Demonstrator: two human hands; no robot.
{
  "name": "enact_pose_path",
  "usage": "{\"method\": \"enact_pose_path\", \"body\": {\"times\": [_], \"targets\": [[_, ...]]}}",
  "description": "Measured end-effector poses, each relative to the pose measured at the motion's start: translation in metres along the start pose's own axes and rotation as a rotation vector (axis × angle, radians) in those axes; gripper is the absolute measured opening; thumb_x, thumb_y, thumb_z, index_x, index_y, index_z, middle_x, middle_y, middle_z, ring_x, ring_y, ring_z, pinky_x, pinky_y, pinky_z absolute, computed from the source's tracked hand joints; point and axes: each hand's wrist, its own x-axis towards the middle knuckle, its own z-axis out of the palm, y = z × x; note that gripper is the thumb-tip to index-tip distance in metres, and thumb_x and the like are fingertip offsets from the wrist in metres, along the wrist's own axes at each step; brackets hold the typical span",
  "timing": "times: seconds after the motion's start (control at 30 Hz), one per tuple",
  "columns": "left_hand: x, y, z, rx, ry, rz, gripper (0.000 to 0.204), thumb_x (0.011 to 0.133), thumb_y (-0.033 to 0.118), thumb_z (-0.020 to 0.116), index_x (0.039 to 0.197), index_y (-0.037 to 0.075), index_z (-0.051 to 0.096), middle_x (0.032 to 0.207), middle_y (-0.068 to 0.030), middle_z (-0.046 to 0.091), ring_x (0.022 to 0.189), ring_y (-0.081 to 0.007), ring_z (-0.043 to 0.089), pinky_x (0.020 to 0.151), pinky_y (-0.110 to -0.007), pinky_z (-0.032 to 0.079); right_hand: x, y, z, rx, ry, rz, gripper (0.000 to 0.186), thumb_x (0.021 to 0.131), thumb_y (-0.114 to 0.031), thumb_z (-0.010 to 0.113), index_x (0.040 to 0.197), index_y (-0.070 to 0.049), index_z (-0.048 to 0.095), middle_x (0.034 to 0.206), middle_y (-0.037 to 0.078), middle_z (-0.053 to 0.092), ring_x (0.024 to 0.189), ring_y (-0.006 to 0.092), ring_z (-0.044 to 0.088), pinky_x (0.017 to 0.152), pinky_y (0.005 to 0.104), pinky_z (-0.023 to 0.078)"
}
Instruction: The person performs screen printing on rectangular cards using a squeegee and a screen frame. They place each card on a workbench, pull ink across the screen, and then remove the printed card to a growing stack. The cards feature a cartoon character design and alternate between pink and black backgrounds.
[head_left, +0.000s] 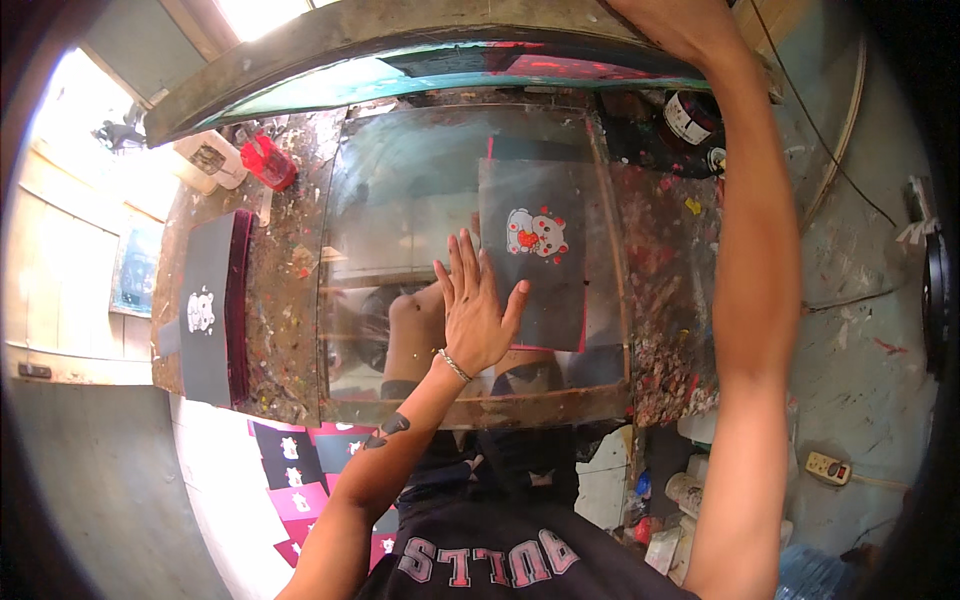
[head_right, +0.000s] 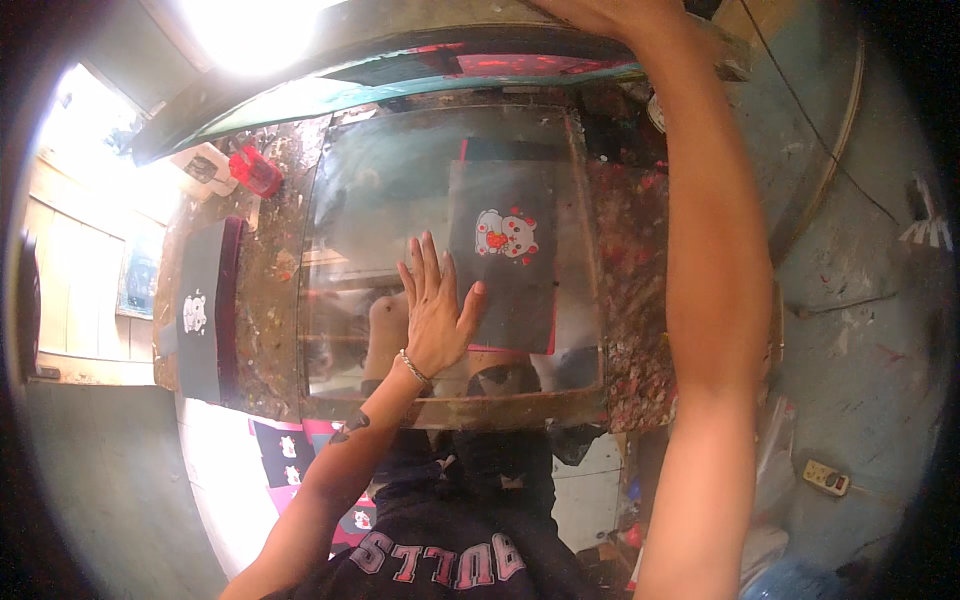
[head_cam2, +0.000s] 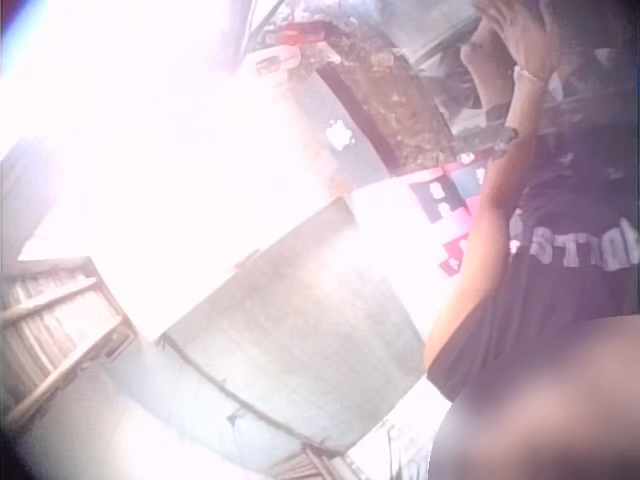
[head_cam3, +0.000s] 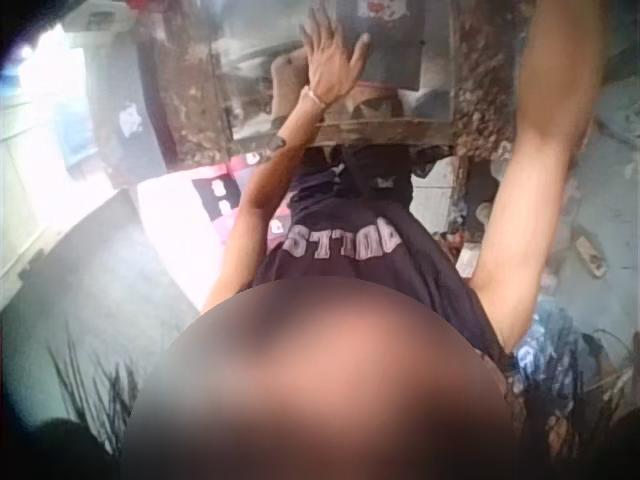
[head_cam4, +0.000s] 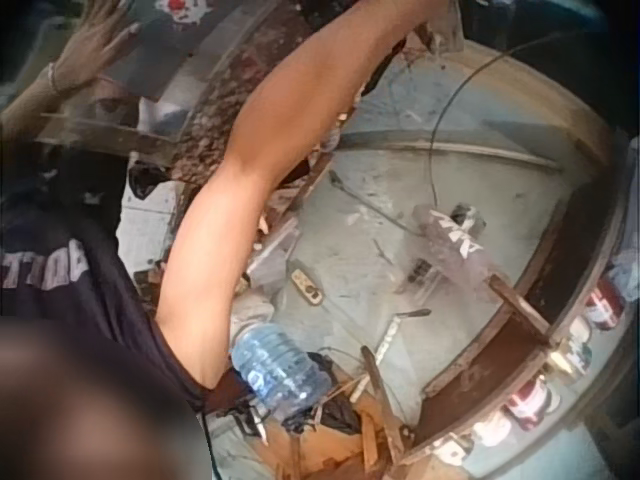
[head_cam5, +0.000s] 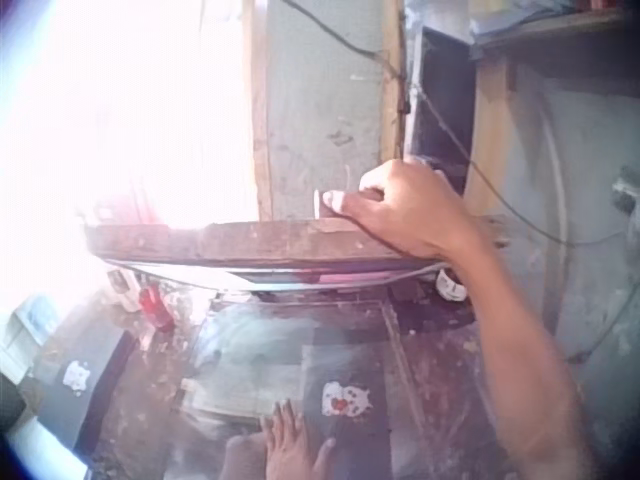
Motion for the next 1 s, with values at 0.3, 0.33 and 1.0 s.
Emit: {"method": "enact_pose_path", "body": {"times": [0.3,0.33,1.0], "targets": [[0.0,0.016,0.016,-0.087,0.12,-0.116,0.074,0.107,0.049,0.045,0.142,-0.016,0.048,0.168,-0.0324,0.01,0.158,-0.0443,-0.002,0.125,-0.059,-0.003,-0.021,-0.007,-0.005,0.027,-0.016,0.051,0.065,0.086,-0.063,0.064,0.082,0.002,0.073,0.086,0.029,0.069,0.087,0.0481,0.068,0.079,0.0516,0.053],[0.001,0.012,0.018,-0.043,0.14,-0.145,0.074,0.107,0.049,0.044,0.142,-0.016,0.048,0.168,-0.0327,0.011,0.158,-0.0443,-0.002,0.125,-0.059,-0.004,-0.016,0.001,0.0,-0.009,-0.01,0.05,0.067,0.086,-0.064,0.064,0.083,0.002,0.074,0.087,0.03,0.069,0.089,0.0478,0.069,0.081,0.0517,0.054],[0.012,0.056,0.03,-0.24,-0.019,-0.134,0.077,0.107,0.054,0.041,0.151,-0.009,0.038,0.168,-0.0325,0.01,0.158,-0.0463,0.002,0.123,-0.063,-0.002,0.023,0.035,0.016,0.006,-0.066,-0.038,0.07,0.093,-0.069,0.052,0.084,-0.002,0.068,0.07,0.016,0.058,0.069,0.029,0.059,0.074,0.0399,0.047]]}}
